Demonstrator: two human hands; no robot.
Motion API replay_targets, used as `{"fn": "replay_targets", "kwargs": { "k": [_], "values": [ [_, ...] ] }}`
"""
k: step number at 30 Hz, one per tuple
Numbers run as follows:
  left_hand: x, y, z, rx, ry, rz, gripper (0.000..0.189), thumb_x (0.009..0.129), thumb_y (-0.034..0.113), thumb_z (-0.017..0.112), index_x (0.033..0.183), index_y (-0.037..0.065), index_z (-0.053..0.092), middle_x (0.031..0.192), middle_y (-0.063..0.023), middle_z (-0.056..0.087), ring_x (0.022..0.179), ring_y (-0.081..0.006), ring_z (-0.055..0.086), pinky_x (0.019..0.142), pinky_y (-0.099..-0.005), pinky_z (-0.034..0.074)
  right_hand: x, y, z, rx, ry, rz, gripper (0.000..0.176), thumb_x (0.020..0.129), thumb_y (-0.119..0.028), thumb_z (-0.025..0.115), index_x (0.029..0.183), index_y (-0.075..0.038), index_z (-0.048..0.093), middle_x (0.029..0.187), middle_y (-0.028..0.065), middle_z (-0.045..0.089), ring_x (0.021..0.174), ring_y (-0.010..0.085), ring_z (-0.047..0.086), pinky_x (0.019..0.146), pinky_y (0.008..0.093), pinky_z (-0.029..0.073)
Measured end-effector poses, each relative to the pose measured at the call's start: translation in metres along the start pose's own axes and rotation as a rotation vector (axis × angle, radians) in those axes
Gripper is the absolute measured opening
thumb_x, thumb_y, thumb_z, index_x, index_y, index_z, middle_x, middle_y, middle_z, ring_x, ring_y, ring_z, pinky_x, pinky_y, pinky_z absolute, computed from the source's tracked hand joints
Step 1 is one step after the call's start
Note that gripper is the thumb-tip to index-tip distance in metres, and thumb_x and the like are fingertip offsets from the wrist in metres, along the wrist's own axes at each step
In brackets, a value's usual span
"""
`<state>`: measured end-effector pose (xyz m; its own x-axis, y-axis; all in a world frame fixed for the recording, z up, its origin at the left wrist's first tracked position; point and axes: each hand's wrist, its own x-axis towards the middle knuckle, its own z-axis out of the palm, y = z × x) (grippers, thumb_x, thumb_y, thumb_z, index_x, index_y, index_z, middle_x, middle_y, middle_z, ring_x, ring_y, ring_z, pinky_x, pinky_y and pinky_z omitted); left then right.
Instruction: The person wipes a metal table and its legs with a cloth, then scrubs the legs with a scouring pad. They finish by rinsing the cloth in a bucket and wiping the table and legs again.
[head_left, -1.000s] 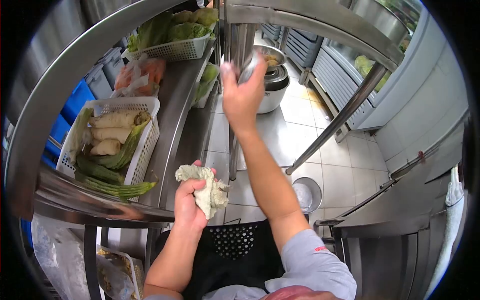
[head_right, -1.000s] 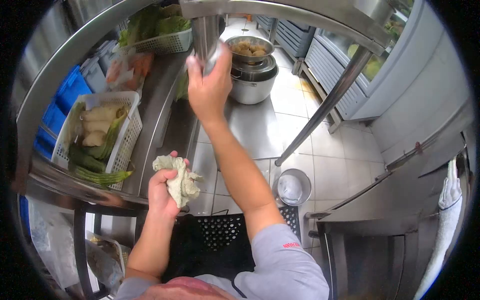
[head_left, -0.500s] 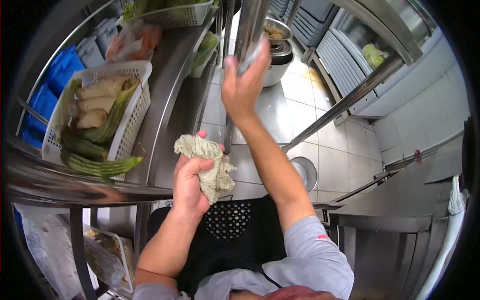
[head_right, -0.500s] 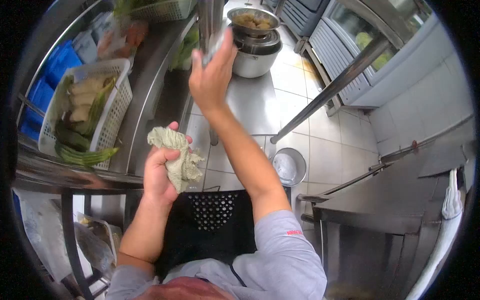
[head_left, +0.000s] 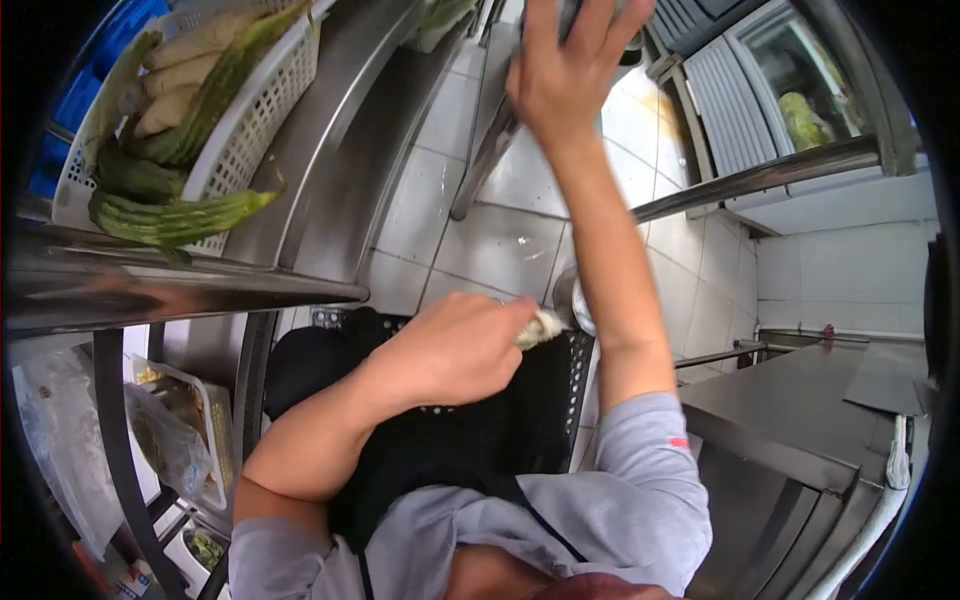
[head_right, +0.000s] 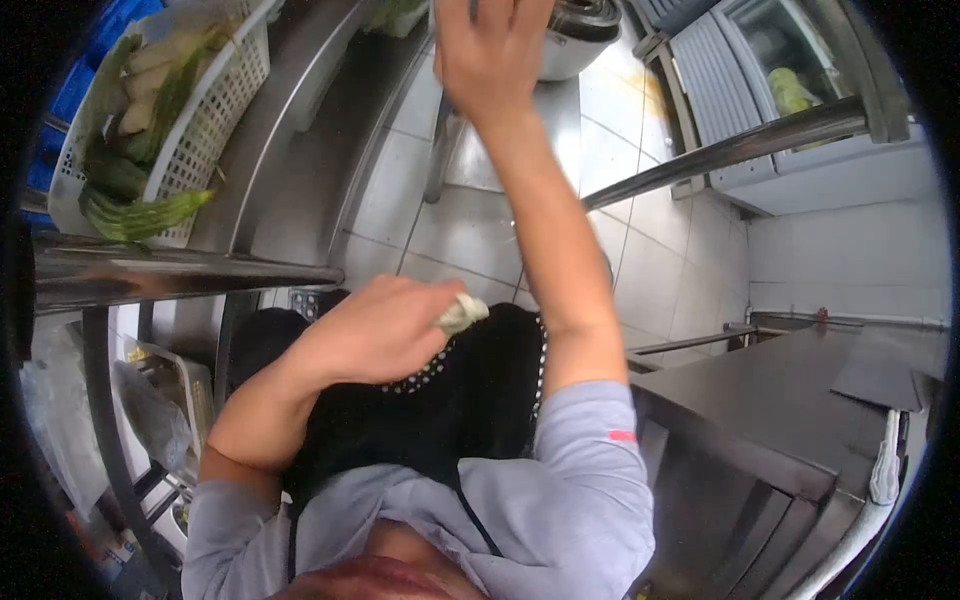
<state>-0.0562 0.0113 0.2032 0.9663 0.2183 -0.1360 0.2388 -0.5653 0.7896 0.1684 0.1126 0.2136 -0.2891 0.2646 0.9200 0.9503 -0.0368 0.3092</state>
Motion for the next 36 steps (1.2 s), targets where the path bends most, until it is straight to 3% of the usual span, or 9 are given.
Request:
{"fn": "replay_targets", "kwargs": {
  "k": [3,6,10,14,20,24,28,31,36],
  "values": [
    [-0.004,0.000,0.006,0.178,-0.160,0.020,0.022,0.076,0.009,0.055,0.094,-0.001,0.060,0.075,-0.0232,0.064,0.076,-0.0402,0.064,0.069,-0.0503,0.050,0.033,-0.001,-0.006,-0.163,0.076,0.009,0.035,0.089,-0.007,0.055,0.124,-0.004,0.060,0.140,0.0159,0.049,0.135,0.0354,0.040,0.109,0.0512,0.033],
    [-0.004,-0.004,0.007,0.205,-0.171,0.020,0.018,0.077,0.009,0.055,0.091,-0.001,0.062,0.073,-0.0227,0.064,0.075,-0.0413,0.064,0.068,-0.0513,0.050,-0.049,-0.011,0.007,-0.158,-0.295,-0.164,0.051,0.081,-0.013,0.057,0.130,0.001,0.054,0.148,0.0247,0.034,0.142,0.0442,0.024,0.109,0.0696,0.015],
    [-0.006,-0.008,-0.001,0.229,-0.147,0.014,0.018,0.078,0.009,0.056,0.091,0.000,0.063,0.073,-0.0226,0.065,0.075,-0.0408,0.065,0.068,-0.0504,0.050,-0.255,-0.088,0.019,0.001,-0.991,-0.346,0.043,0.089,-0.024,0.049,0.121,0.002,0.061,0.142,0.0140,0.049,0.141,0.0313,0.030,0.117,0.0467,0.018],
    [-0.010,-0.021,0.011,0.231,-0.191,-0.052,0.019,0.078,0.010,0.056,0.093,-0.001,0.063,0.073,-0.0225,0.065,0.076,-0.0409,0.065,0.069,-0.0500,0.051,-0.265,-0.117,0.032,-0.138,-1.251,-0.389,0.043,0.089,-0.033,0.048,0.115,-0.003,0.066,0.134,0.0136,0.056,0.143,0.0315,0.029,0.120,0.0426,0.007],
    [-0.008,-0.019,0.006,0.235,-0.249,-0.036,0.022,0.078,0.009,0.055,0.096,-0.001,0.062,0.075,-0.0231,0.065,0.078,-0.0415,0.065,0.071,-0.0510,0.050,-0.129,-0.043,0.008,-0.170,-0.707,-0.349,0.029,0.088,-0.028,0.052,0.095,-0.007,0.071,0.119,0.0100,0.064,0.139,0.0302,0.035,0.117,0.0486,0.014],
    [-0.004,-0.016,0.004,0.237,-0.227,-0.019,0.022,0.077,0.009,0.054,0.096,0.000,0.062,0.076,-0.0236,0.065,0.078,-0.0417,0.065,0.071,-0.0513,0.050,-0.009,-0.005,-0.021,-0.275,-0.493,-0.212,0.036,0.086,-0.018,0.058,0.120,-0.005,0.061,0.140,0.0144,0.048,0.142,0.0382,0.027,0.114,0.0542,0.018],
    [-0.005,-0.015,0.001,0.215,-0.216,0.004,0.022,0.076,0.009,0.054,0.095,0.000,0.062,0.075,-0.0234,0.065,0.078,-0.0419,0.064,0.072,-0.0518,0.050,-0.064,-0.013,0.014,-0.320,-0.291,-0.180,0.032,0.083,-0.035,0.060,0.105,-0.014,0.069,0.140,0.0040,0.051,0.141,0.0295,0.033,0.111,0.0599,0.016],
    [-0.010,-0.021,0.001,0.223,-0.191,-0.004,0.021,0.075,0.009,0.055,0.093,0.000,0.061,0.074,-0.0233,0.065,0.077,-0.0421,0.064,0.072,-0.0522,0.050,-0.195,-0.058,0.019,-0.214,-0.777,-0.359,0.041,0.085,-0.028,0.053,0.120,-0.009,0.064,0.145,0.0049,0.048,0.142,0.0210,0.031,0.114,0.0506,0.015],
    [-0.016,-0.021,-0.001,0.235,-0.199,-0.018,0.019,0.076,0.010,0.055,0.091,-0.001,0.059,0.074,-0.0238,0.064,0.077,-0.0428,0.064,0.072,-0.0525,0.050,-0.243,-0.072,0.012,-0.127,-0.772,-0.379,0.043,0.086,-0.023,0.050,0.126,-0.011,0.060,0.148,0.0025,0.044,0.144,0.0165,0.027,0.116,0.0487,0.014]
  ]
}}
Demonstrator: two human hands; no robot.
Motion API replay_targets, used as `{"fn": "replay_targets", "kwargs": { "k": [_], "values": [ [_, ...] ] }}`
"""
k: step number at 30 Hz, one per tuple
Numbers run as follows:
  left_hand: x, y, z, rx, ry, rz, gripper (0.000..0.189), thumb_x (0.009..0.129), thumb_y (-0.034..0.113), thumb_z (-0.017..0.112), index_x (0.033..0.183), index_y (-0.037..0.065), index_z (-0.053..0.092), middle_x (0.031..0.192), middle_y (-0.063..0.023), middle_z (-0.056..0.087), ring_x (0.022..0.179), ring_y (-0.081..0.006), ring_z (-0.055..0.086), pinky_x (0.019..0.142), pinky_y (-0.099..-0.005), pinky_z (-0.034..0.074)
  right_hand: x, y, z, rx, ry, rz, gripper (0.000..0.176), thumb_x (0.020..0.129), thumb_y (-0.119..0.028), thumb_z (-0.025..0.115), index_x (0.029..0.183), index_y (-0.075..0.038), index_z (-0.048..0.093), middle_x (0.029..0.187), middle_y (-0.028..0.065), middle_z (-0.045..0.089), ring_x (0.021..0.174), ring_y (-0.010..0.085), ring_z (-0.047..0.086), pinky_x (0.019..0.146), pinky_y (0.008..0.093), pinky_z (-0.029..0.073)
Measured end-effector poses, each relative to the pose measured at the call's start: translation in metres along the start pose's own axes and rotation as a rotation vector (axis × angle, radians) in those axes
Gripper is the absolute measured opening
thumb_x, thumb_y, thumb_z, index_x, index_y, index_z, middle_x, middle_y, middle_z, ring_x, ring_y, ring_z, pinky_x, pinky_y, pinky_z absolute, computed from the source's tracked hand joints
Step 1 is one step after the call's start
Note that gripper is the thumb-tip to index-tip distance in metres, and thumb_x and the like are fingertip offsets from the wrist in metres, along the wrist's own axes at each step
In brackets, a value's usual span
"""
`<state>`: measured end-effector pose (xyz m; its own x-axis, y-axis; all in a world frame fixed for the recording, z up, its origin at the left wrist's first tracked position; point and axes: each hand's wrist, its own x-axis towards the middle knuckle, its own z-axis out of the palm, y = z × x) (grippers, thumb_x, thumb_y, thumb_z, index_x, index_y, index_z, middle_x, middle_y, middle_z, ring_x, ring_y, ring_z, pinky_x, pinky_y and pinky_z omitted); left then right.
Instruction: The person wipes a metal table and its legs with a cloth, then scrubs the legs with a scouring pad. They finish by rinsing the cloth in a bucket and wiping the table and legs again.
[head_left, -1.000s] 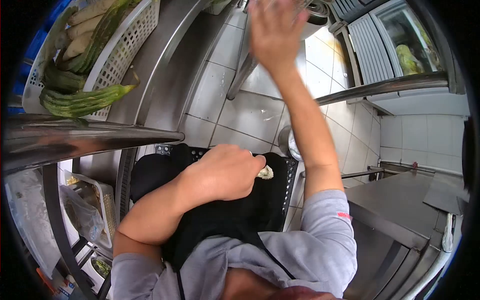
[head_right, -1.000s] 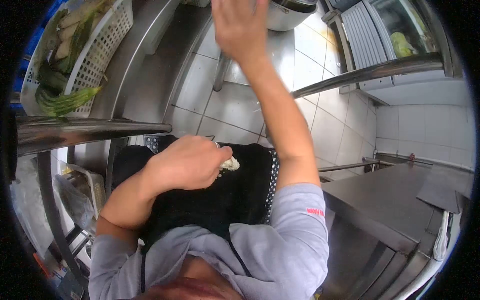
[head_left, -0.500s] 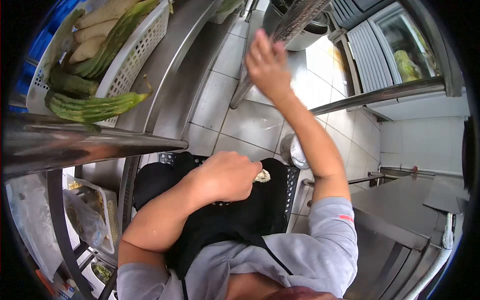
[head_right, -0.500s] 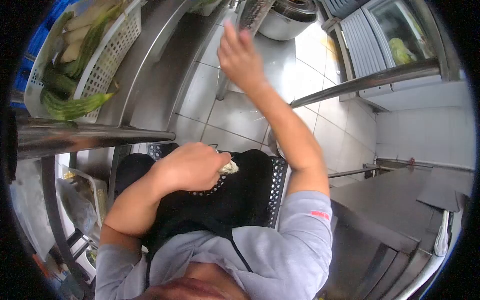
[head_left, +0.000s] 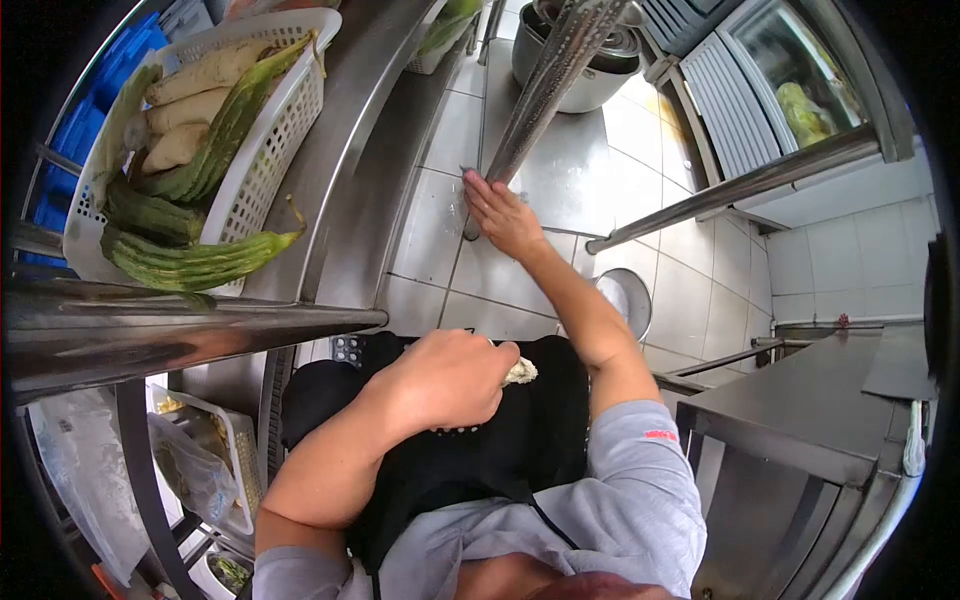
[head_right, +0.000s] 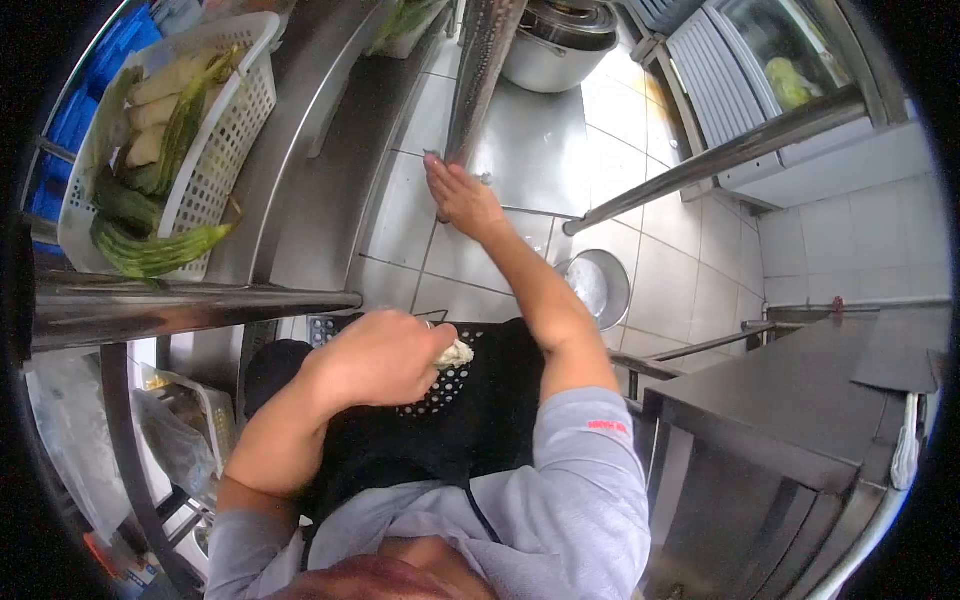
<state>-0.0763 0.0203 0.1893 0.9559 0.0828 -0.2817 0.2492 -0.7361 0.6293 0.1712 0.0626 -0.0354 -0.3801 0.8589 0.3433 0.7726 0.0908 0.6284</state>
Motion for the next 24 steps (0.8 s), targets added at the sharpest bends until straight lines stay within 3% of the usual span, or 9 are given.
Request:
{"fn": "replay_targets", "kwargs": {
  "k": [3,5,7,10,13,15,18,22,24],
  "values": [
    [0.002,0.000,-0.001,0.014,0.001,0.021,0.020,0.076,0.010,0.055,0.092,-0.002,0.059,0.074,-0.0239,0.064,0.077,-0.0432,0.063,0.071,-0.0528,0.050,0.029,0.056,-0.048,-0.081,0.140,0.063,0.046,0.085,-0.026,0.052,0.128,-0.013,0.059,0.148,0.0008,0.044,0.145,0.0173,0.026,0.116,0.0496,0.015],
    [0.002,0.003,-0.003,0.020,-0.009,0.019,0.021,0.076,0.010,0.055,0.093,-0.002,0.058,0.073,-0.0239,0.064,0.076,-0.0433,0.063,0.071,-0.0529,0.050,0.063,0.099,-0.080,-0.090,0.372,0.186,0.045,0.085,-0.027,0.055,0.128,-0.014,0.059,0.145,0.0000,0.047,0.144,0.0201,0.027,0.114,0.0514,0.021],
    [0.003,0.006,-0.005,0.011,0.018,0.040,0.021,0.076,0.009,0.055,0.092,-0.003,0.057,0.073,-0.0239,0.063,0.076,-0.0434,0.063,0.070,-0.0529,0.050,0.096,0.138,-0.125,-0.032,0.501,0.269,0.045,0.085,-0.024,0.060,0.128,-0.012,0.059,0.146,0.0044,0.045,0.143,0.0277,0.030,0.111,0.0505,0.027],
    [-0.001,0.012,-0.012,-0.009,0.029,0.045,0.020,0.075,0.008,0.055,0.091,-0.004,0.057,0.072,-0.0244,0.062,0.075,-0.0436,0.062,0.070,-0.0529,0.049,0.128,0.166,-0.177,0.073,0.556,0.429,0.056,0.085,-0.012,0.061,0.138,-0.002,0.049,0.151,0.0212,0.034,0.143,0.0466,0.020,0.115,0.0550,0.018],
    [-0.008,0.014,-0.015,-0.036,0.038,0.029,0.020,0.074,0.007,0.055,0.091,-0.004,0.056,0.071,-0.0249,0.062,0.075,-0.0441,0.062,0.070,-0.0532,0.049,0.127,0.137,-0.122,0.316,0.780,0.595,0.050,0.089,-0.022,0.061,0.133,-0.002,0.051,0.149,0.0174,0.037,0.138,0.0383,0.032,0.109,0.0503,0.031],
    [-0.010,0.013,-0.020,-0.021,0.047,0.017,0.020,0.074,0.007,0.055,0.090,-0.004,0.056,0.071,-0.0251,0.062,0.075,-0.0444,0.062,0.070,-0.0534,0.049,0.117,0.088,-0.074,0.502,0.959,0.736,0.070,0.094,-0.027,0.055,0.141,0.016,0.024,0.144,0.0433,0.022,0.134,0.0585,0.023,0.111,0.0585,0.022],
    [-0.007,0.006,-0.019,0.020,0.048,0.004,0.020,0.074,0.008,0.055,0.091,-0.004,0.056,0.072,-0.0253,0.062,0.076,-0.0449,0.061,0.071,-0.0535,0.049,0.082,0.001,-0.032,0.833,0.693,1.136,0.073,0.095,-0.027,0.055,0.138,0.020,0.019,0.140,0.0430,0.026,0.128,0.0569,0.032,0.110,0.0528,0.026],
    [-0.004,0.001,-0.015,0.038,0.079,0.011,0.020,0.075,0.009,0.056,0.091,-0.002,0.057,0.074,-0.0256,0.063,0.078,-0.0451,0.062,0.072,-0.0537,0.049,0.101,0.050,-0.071,0.712,0.745,1.066,0.070,0.094,-0.024,0.057,0.139,0.017,0.021,0.132,0.0384,0.037,0.118,0.0527,0.043,0.104,0.0493,0.034],
    [-0.003,0.003,-0.018,0.048,0.081,0.014,0.020,0.075,0.009,0.056,0.092,-0.002,0.058,0.075,-0.0256,0.063,0.078,-0.0451,0.062,0.073,-0.0539,0.049,0.133,0.115,-0.130,0.679,0.892,0.935,0.071,0.094,-0.025,0.058,0.138,0.016,0.021,0.122,0.0350,0.042,0.106,0.0499,0.048,0.091,0.0492,0.042]
  ]
}}
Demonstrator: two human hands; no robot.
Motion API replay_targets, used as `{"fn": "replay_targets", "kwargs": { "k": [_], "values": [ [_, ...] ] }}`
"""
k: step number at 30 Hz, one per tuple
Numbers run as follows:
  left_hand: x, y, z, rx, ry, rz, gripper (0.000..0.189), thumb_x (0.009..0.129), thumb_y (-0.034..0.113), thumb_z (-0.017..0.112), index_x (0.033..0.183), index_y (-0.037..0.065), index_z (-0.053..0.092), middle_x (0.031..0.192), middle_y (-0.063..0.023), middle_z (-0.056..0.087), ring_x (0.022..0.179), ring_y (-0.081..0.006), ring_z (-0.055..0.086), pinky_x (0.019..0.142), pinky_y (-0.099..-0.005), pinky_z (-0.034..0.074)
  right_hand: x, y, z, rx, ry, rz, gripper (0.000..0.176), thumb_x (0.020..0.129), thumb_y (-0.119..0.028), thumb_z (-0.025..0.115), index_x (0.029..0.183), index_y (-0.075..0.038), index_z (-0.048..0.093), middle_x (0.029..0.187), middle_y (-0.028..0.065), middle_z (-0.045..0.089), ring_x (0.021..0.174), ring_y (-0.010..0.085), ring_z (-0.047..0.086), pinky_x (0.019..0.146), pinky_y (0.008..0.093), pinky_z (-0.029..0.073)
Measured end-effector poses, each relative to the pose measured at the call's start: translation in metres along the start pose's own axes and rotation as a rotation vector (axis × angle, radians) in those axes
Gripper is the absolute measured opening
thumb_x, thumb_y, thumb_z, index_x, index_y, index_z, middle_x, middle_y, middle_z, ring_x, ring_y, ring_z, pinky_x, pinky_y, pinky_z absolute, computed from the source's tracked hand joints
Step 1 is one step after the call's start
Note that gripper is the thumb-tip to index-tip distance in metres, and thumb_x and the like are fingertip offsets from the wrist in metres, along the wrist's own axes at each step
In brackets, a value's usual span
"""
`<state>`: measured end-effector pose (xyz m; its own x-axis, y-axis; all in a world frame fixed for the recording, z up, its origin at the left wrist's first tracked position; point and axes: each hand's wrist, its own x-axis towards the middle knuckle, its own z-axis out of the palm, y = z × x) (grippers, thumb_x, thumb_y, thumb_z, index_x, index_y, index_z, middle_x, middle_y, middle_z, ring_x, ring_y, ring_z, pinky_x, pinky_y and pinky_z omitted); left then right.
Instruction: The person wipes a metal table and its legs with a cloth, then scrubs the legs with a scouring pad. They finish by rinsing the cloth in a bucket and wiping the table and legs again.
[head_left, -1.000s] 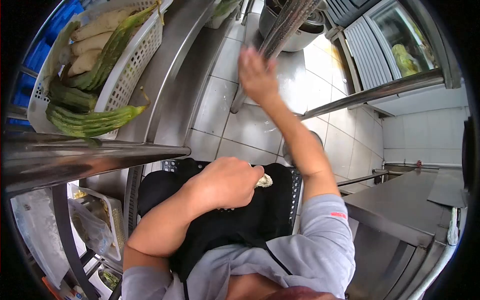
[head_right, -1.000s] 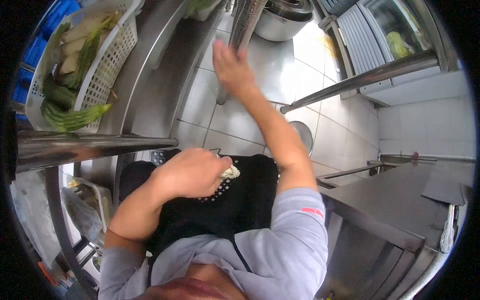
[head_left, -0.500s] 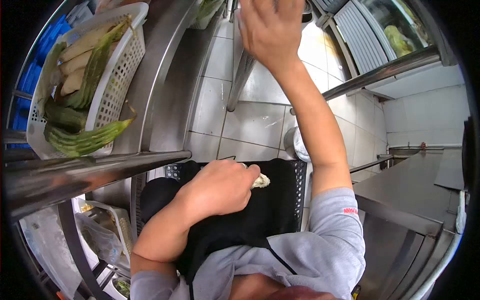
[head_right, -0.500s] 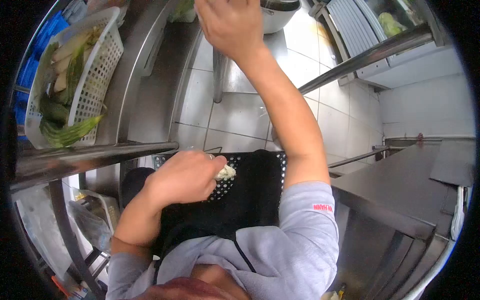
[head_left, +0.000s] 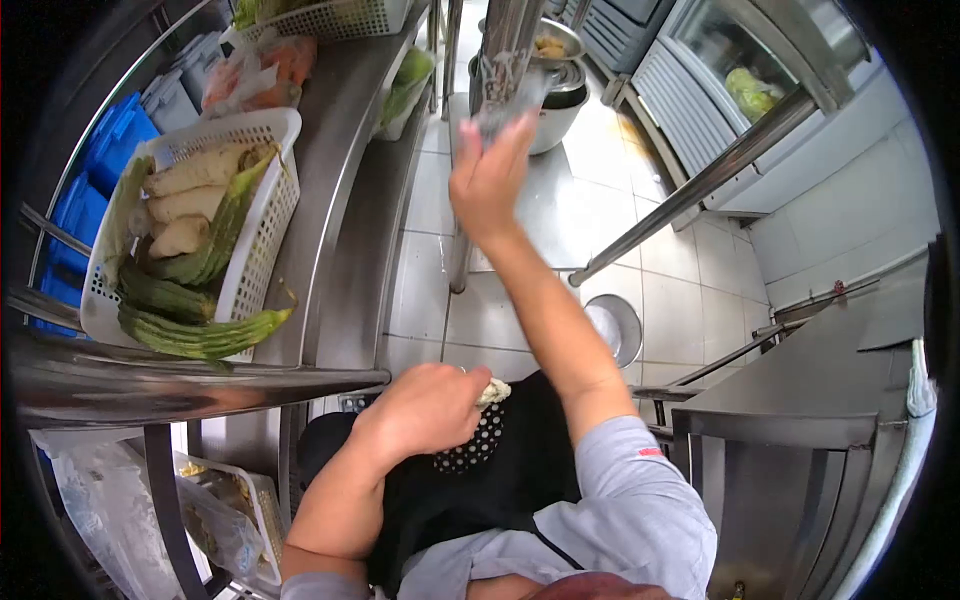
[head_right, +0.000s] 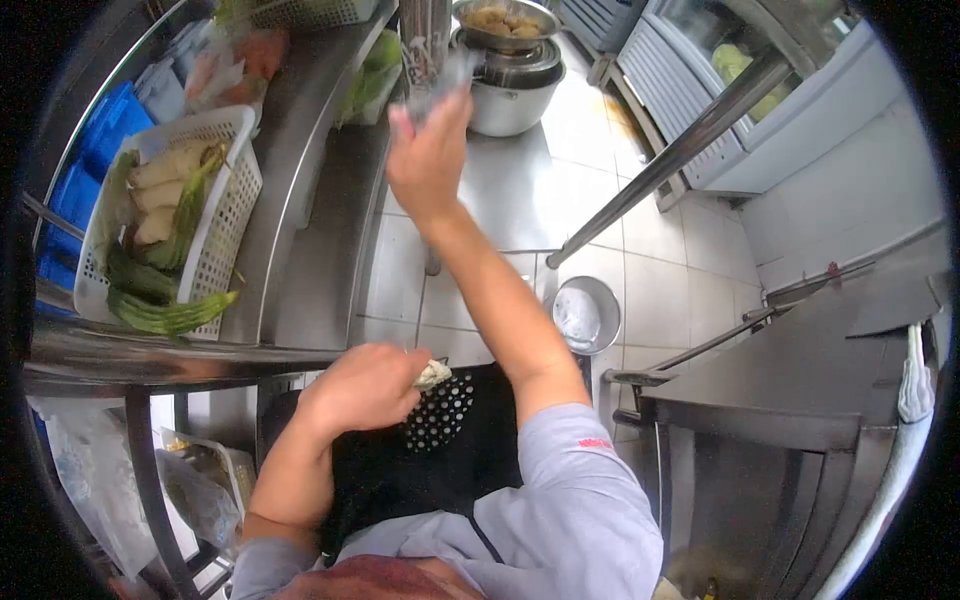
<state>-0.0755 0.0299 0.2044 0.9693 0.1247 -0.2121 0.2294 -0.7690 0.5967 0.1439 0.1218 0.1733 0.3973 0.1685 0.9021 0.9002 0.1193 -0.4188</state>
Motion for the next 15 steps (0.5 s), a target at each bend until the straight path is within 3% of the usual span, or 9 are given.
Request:
{"fn": "replay_targets", "kwargs": {
  "k": [2,5,8,10,12,15],
  "values": [
    [0.000,0.004,-0.001,0.007,-0.013,-0.002,0.020,0.075,0.010,0.056,0.092,-0.001,0.058,0.076,-0.0254,0.063,0.079,-0.0451,0.062,0.073,-0.0541,0.049,0.083,-0.025,-0.004,0.031,0.172,-0.178,0.062,0.094,-0.024,0.059,0.134,0.014,0.031,0.105,0.0259,0.052,0.090,0.0392,0.056,0.076,0.0445,0.047],
    [-0.001,0.007,-0.002,0.013,-0.028,0.004,0.021,0.076,0.011,0.056,0.093,-0.001,0.058,0.076,-0.0254,0.064,0.079,-0.0452,0.062,0.073,-0.0539,0.049,0.127,-0.056,-0.020,0.409,-0.033,0.048,0.050,0.098,-0.023,0.054,0.134,0.006,0.037,0.103,0.0186,0.062,0.085,0.0250,0.065,0.070,0.0363,0.051],
    [-0.004,0.011,-0.007,0.015,-0.024,0.019,0.022,0.077,0.012,0.056,0.095,-0.001,0.058,0.076,-0.0253,0.064,0.079,-0.0450,0.062,0.073,-0.0538,0.049,0.072,-0.019,-0.014,0.559,-0.068,0.367,0.051,0.097,-0.030,0.054,0.128,0.009,0.042,0.089,0.0169,0.058,0.077,0.0275,0.060,0.068,0.0374,0.049],
    [-0.004,0.011,-0.007,0.009,-0.028,0.030,0.022,0.077,0.012,0.055,0.096,-0.001,0.058,0.077,-0.0253,0.064,0.079,-0.0448,0.062,0.074,-0.0538,0.049,-0.011,0.039,-0.002,0.622,-0.174,0.529,0.048,0.101,-0.039,0.041,0.121,0.003,0.052,0.081,0.0094,0.061,0.069,0.0200,0.062,0.060,0.0322,0.049],
    [-0.001,0.007,-0.002,-0.005,-0.040,0.059,0.023,0.078,0.012,0.053,0.097,-0.001,0.058,0.078,-0.0253,0.064,0.080,-0.0446,0.062,0.074,-0.0538,0.049,-0.057,0.044,-0.007,0.889,-0.231,1.012,0.058,0.101,-0.051,0.031,0.127,-0.001,0.048,0.099,0.0109,0.065,0.068,0.0214,0.066,0.056,0.0334,0.055],
    [0.006,0.005,0.002,0.006,-0.075,0.047,0.023,0.079,0.012,0.052,0.098,0.000,0.058,0.079,-0.0250,0.065,0.081,-0.0441,0.063,0.076,-0.0535,0.049,-0.048,0.051,-0.006,0.978,-0.252,1.129,0.058,0.101,-0.051,0.031,0.119,-0.001,0.056,0.096,0.0117,0.066,0.072,0.0219,0.066,0.059,0.0345,0.058]
  ]
}}
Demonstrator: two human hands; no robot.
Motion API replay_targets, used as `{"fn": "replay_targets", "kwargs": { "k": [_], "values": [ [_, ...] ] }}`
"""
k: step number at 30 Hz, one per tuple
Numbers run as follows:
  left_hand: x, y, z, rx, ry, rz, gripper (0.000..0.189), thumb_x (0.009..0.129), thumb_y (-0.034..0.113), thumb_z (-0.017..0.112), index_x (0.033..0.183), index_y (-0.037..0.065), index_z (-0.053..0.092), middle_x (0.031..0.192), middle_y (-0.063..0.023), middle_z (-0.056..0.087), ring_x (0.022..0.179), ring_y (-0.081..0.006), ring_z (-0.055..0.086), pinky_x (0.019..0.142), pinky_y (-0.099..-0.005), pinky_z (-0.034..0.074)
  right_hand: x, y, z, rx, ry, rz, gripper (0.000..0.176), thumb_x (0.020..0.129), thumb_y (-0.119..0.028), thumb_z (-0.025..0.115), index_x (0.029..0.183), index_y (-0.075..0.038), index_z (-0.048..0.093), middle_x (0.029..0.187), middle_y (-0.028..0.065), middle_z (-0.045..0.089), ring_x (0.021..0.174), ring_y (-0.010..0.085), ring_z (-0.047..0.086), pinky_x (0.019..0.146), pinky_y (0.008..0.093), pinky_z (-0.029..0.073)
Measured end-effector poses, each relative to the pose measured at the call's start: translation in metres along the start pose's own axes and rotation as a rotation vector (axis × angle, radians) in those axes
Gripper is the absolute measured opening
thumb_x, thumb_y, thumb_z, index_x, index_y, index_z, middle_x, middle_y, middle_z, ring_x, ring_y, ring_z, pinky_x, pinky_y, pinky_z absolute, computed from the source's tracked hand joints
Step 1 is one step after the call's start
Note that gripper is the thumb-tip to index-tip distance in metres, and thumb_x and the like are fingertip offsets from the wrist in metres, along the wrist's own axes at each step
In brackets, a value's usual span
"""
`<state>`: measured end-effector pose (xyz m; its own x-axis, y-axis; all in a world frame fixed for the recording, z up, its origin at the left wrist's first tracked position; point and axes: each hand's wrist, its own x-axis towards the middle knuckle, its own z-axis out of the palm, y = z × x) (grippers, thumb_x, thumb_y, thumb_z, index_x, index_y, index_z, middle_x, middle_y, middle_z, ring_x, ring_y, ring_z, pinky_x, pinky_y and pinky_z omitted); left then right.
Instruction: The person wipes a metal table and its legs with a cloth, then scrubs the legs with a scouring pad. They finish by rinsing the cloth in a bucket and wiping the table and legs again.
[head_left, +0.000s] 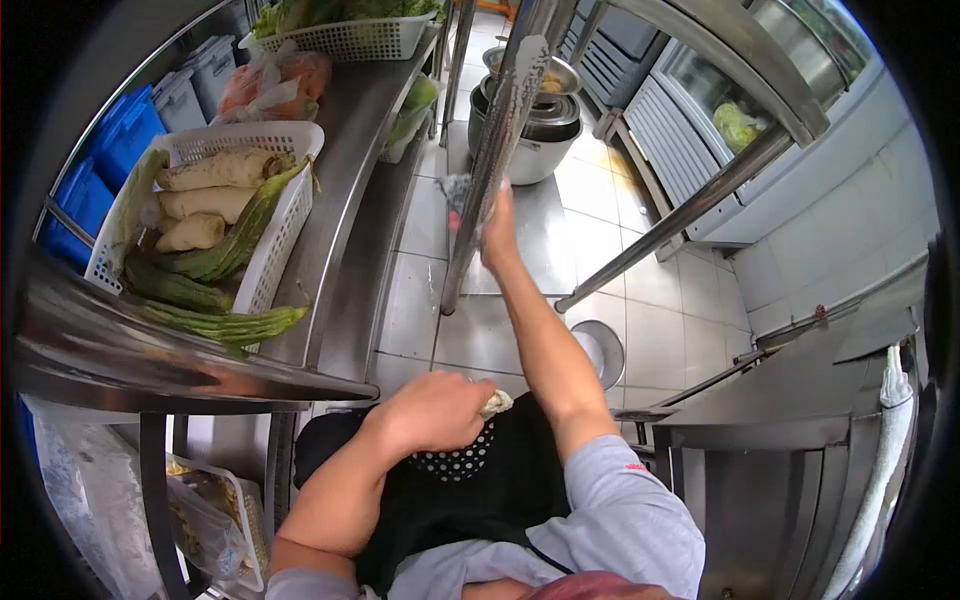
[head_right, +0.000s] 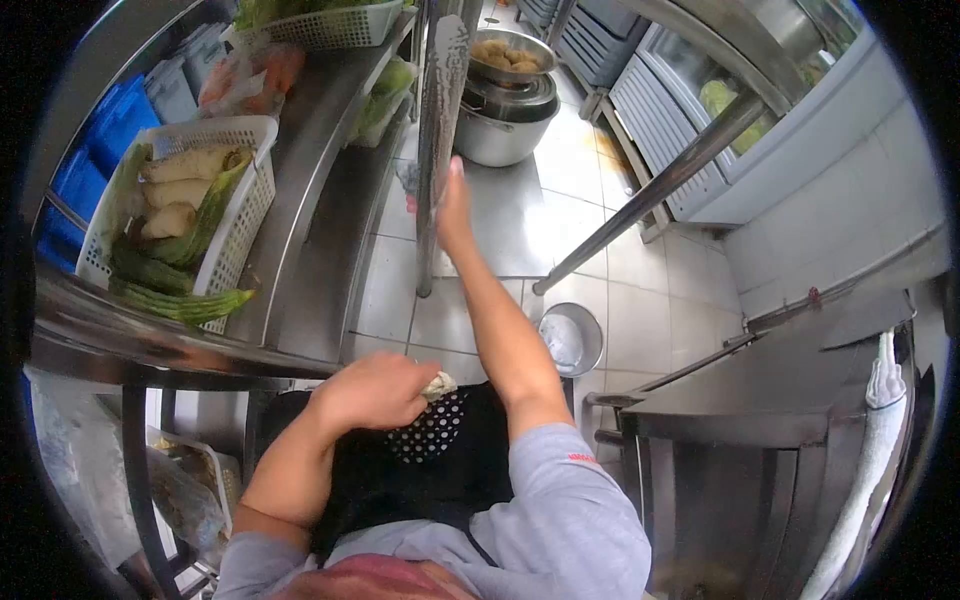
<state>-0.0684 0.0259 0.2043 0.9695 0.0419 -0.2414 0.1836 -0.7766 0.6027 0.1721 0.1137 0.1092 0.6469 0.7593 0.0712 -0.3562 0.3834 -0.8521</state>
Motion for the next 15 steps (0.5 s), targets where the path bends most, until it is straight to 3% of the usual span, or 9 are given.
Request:
{"fn": "replay_targets", "kwargs": {
  "k": [2,4,7,9,10,12,15],
  "values": [
    [0.002,0.000,0.001,0.012,-0.017,-0.014,0.024,0.080,0.013,0.051,0.099,0.000,0.058,0.080,-0.0250,0.065,0.081,-0.0438,0.063,0.076,-0.0533,0.049,0.009,-0.055,0.029,-0.060,-0.133,-0.128,0.060,0.100,-0.055,0.031,0.122,-0.003,0.051,0.097,0.0146,0.066,0.060,0.0249,0.065,0.053,0.0367,0.056],
    [0.004,0.002,0.002,0.007,-0.032,-0.014,0.025,0.080,0.013,0.051,0.099,0.000,0.058,0.080,-0.0249,0.065,0.082,-0.0435,0.063,0.076,-0.0531,0.049,0.023,-0.119,0.061,-0.057,-0.279,-0.231,0.060,0.100,-0.057,0.029,0.120,-0.006,0.050,0.091,0.0156,0.066,0.059,0.0238,0.064,0.052,0.0349,0.055],
    [0.004,0.003,0.001,-0.003,-0.037,0.004,0.025,0.079,0.012,0.052,0.099,-0.001,0.059,0.080,-0.0248,0.065,0.082,-0.0432,0.063,0.076,-0.0528,0.049,0.022,-0.166,0.096,-0.078,-0.254,-0.432,0.055,0.101,-0.052,0.037,0.112,0.000,0.051,0.098,0.0117,0.062,0.070,0.0171,0.063,0.052,0.0305,0.054],
    [0.002,0.001,0.004,-0.014,-0.019,0.016,0.024,0.079,0.012,0.052,0.099,-0.001,0.059,0.080,-0.0248,0.065,0.082,-0.0431,0.064,0.076,-0.0529,0.049,0.017,-0.158,0.108,-0.101,-0.166,-0.632,0.048,0.101,-0.047,0.042,0.109,0.000,0.049,0.094,0.0090,0.058,0.070,0.0146,0.060,0.052,0.0288,0.052],
    [0.002,0.002,0.005,-0.009,-0.017,0.018,0.025,0.079,0.012,0.052,0.099,-0.001,0.059,0.080,-0.0248,0.065,0.082,-0.0430,0.064,0.076,-0.0529,0.049,0.016,-0.136,0.093,-0.178,-0.146,-0.648,0.039,0.101,-0.038,0.049,0.113,-0.001,0.045,0.092,0.0062,0.053,0.072,0.0122,0.054,0.057,0.0264,0.052],
    [0.002,0.002,0.002,0.005,0.002,0.014,0.026,0.079,0.012,0.053,0.100,-0.001,0.059,0.081,-0.0247,0.065,0.083,-0.0428,0.064,0.076,-0.0531,0.049,0.005,-0.081,0.065,-0.210,-0.082,-0.673,0.041,0.099,-0.037,0.052,0.118,0.000,0.045,0.091,0.0063,0.053,0.070,0.0116,0.052,0.061,0.0260,0.053],
    [0.003,0.001,0.004,-0.024,0.019,0.056,0.028,0.078,0.012,0.054,0.102,0.000,0.060,0.079,-0.0246,0.065,0.080,-0.0427,0.064,0.074,-0.0534,0.050,0.000,0.008,0.007,-0.298,-0.038,-0.518,0.052,0.098,-0.050,0.047,0.114,0.000,0.045,0.090,0.0133,0.062,0.069,0.0193,0.063,0.064,0.0320,0.054]
  ]
}}
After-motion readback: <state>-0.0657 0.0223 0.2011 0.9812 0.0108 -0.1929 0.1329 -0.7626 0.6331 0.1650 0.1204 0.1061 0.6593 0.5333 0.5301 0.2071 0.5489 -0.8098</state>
